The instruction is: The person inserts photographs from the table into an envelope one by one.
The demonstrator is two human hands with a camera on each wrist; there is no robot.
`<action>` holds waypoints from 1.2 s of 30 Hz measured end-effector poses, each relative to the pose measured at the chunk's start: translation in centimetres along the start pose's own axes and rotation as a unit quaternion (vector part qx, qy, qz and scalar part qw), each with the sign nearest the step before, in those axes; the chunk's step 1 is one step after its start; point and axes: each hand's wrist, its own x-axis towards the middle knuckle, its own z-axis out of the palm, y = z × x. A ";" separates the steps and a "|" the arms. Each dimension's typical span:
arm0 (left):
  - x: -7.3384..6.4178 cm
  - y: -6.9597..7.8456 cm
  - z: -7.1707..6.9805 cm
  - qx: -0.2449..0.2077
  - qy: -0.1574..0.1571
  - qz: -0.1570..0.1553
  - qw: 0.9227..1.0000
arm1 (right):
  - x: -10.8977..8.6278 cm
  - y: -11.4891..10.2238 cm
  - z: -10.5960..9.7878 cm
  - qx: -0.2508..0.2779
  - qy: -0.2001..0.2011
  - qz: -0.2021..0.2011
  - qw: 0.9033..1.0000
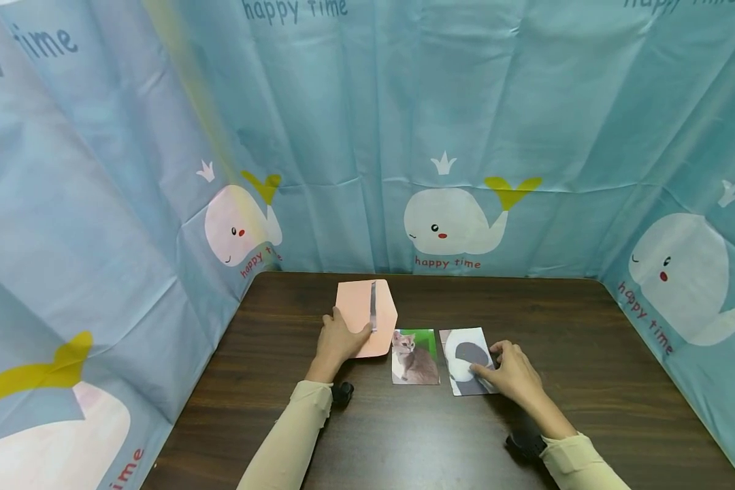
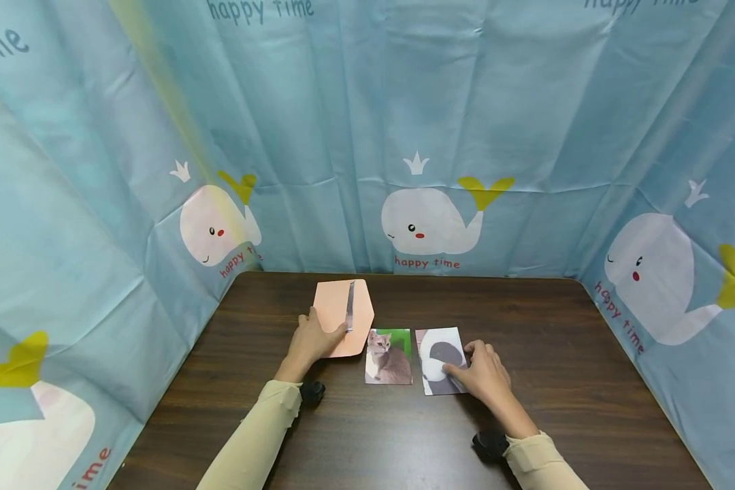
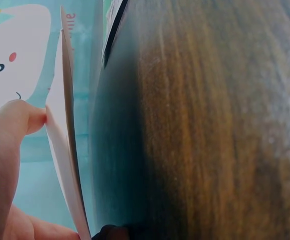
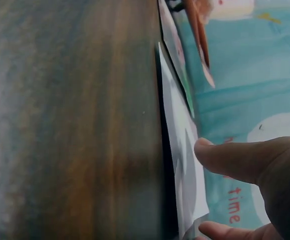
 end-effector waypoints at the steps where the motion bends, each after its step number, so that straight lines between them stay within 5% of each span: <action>1: 0.0 0.0 0.0 0.000 0.000 0.000 1.000 | -0.1 0.1 0.0 -0.002 0.002 0.002 1.000; 36: -0.2 -0.1 0.2 0.000 -0.005 -0.002 1.000 | -0.2 -0.3 0.7 -0.014 0.012 -0.008 1.000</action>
